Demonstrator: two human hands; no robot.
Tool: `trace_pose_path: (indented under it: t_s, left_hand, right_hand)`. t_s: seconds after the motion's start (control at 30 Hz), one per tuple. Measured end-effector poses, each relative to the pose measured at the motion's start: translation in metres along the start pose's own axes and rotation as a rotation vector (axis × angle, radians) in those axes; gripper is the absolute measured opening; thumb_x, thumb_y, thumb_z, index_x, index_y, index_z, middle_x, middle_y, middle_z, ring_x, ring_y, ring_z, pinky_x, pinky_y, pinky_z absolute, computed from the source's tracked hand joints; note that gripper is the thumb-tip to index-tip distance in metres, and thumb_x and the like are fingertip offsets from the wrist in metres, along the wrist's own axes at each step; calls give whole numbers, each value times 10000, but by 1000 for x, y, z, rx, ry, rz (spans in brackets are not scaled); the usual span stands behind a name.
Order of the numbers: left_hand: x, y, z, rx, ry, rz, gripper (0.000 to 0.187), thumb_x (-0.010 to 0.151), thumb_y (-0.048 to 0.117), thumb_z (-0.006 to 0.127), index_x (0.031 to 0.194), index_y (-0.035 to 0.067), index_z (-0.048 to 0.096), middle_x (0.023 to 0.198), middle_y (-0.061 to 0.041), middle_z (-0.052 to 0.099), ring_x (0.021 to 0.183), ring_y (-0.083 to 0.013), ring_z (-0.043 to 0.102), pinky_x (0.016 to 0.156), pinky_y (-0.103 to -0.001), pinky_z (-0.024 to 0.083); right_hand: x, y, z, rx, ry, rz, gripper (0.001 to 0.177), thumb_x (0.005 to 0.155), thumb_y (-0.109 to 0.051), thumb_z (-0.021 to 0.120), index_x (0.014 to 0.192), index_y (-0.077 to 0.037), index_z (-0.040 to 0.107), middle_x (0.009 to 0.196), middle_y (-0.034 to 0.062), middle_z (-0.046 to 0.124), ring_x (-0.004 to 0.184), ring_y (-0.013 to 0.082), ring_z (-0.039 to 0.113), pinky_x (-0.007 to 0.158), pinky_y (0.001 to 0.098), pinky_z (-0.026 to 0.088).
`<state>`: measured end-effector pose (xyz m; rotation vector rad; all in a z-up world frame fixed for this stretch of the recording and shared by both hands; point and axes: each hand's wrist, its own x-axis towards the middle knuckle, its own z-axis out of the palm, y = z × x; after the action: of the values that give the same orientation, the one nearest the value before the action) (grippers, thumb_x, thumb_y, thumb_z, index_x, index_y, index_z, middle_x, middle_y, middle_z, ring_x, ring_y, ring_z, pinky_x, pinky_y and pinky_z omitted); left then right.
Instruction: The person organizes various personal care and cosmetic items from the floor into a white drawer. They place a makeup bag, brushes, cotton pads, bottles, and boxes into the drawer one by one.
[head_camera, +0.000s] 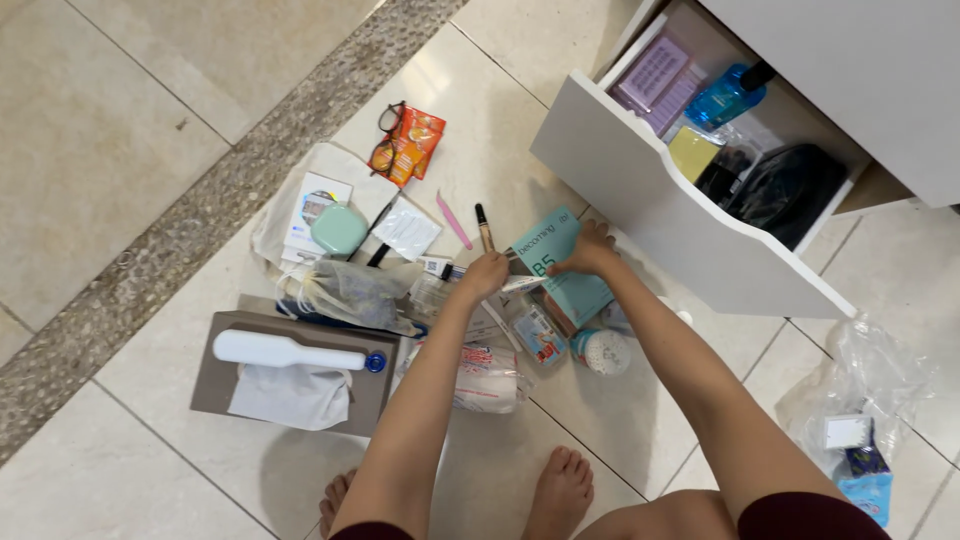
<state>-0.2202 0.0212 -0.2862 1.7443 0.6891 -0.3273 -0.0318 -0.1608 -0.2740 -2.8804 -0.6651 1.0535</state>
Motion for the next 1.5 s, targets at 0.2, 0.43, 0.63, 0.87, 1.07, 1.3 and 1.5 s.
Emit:
trace_pose_path:
  t_s: [0.2,0.43,0.63,0.87,1.07,1.3,1.5]
  left_hand:
    - [12,1,-1,-232,-34,-95,452,968,290,393,940,-66,670,903,-207,722,826,-300,672,803,-418,516]
    - [2,14,-19,-385,102,-69,409,928,279,510,1172,-35,608,1074,-156,670,967,-235,606,898,-375,466]
    - [-36,71,-54,-653,260,57,461,889,228,672,1280,13,558,1208,-169,671,1118,-214,609,992,-325,459]
    - [-117,170,-118,-755,-21,465,426,897,105,763,1291,24,622,1186,-87,725,1067,-138,659,938,-290,523]
    - [-157,231,-152,-561,-31,669,364,893,-10,754,1240,7,644,1121,-65,742,1068,-118,690,960,-271,552]
    - [-167,290,-135,-529,-139,672,361,923,105,763,1251,-6,660,1110,-65,740,1022,-125,697,926,-266,563]
    - [-143,353,-89,-332,-86,334,573,871,333,752,1271,-51,611,1041,-175,767,856,-223,737,623,-334,610]
  right_hand:
    - [-8,7,-9,133,65,-75,1413,532,-598,972,1471,155,233,1401,365,416,1297,489,491,1081,467,472]
    - [-68,-11,-77,616,172,-288,637,863,-235,756,1371,16,466,1295,232,599,1191,351,605,990,430,497]
    - [-152,-59,-156,399,202,-440,497,869,-242,754,1273,-22,567,1183,197,655,1079,339,651,919,431,525]
    - [-239,-62,-229,1047,227,-725,396,958,-99,725,1310,-67,547,1315,83,598,1237,216,630,1056,383,528]
    - [-273,-58,-250,1230,295,-745,547,922,-27,705,1432,-108,521,1441,49,571,1295,213,603,1107,385,506]
    - [-292,-27,-274,1214,346,-531,512,980,-162,647,1464,-85,497,1301,97,653,1188,203,657,1010,377,572]
    - [-269,35,-272,1426,184,-255,471,1013,-295,594,1392,-24,528,1148,67,698,985,148,680,822,314,597]
